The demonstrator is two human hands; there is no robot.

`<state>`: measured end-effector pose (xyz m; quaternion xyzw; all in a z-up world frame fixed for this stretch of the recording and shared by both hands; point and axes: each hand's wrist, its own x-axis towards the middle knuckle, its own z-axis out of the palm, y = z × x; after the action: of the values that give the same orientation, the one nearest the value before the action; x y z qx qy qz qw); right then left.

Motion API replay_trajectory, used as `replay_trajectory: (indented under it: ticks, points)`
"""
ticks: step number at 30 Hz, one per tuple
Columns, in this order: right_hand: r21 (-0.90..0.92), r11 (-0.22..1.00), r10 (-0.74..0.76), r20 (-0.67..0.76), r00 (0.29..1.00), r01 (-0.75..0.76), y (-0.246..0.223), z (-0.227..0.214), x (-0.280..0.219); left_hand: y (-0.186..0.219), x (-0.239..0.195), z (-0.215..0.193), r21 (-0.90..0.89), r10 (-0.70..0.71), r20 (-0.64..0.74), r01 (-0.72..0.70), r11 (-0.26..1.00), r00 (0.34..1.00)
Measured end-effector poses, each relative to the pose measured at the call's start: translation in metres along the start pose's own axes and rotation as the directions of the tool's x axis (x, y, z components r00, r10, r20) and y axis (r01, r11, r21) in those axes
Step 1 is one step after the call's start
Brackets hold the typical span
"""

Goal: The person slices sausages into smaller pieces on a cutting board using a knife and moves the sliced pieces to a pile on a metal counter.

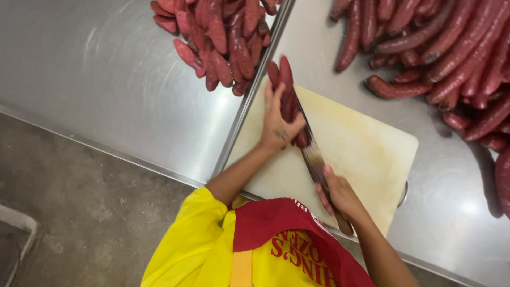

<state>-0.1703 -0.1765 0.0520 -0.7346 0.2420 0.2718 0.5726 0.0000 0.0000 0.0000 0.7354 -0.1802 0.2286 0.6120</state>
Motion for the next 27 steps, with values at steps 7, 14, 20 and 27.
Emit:
replay_trajectory:
  ticks: [7,14,20,27]
  points:
    - [0.069,0.994,-0.093,0.042,0.995,0.09,-0.172,0.064,0.077,-0.093,0.176,-0.113,0.342,0.005,-0.05,0.013,0.94,0.999]
    - [0.082,0.997,0.012,-0.099,0.995,-0.004,-0.141,0.036,0.058,-0.173,0.209,-0.135,0.8,-0.48,0.003,0.286,0.528,0.877]
    - [0.258,0.962,0.162,-0.261,0.952,-0.093,-0.07,0.019,0.033,-0.185,0.257,-0.122,0.789,-0.499,-0.044,0.337,0.513,0.865]
    - [0.462,0.886,0.188,-0.438,0.879,0.041,-0.008,-0.001,-0.026,-0.183,0.312,-0.102,0.877,-0.743,-0.051,0.385,0.287,0.667]
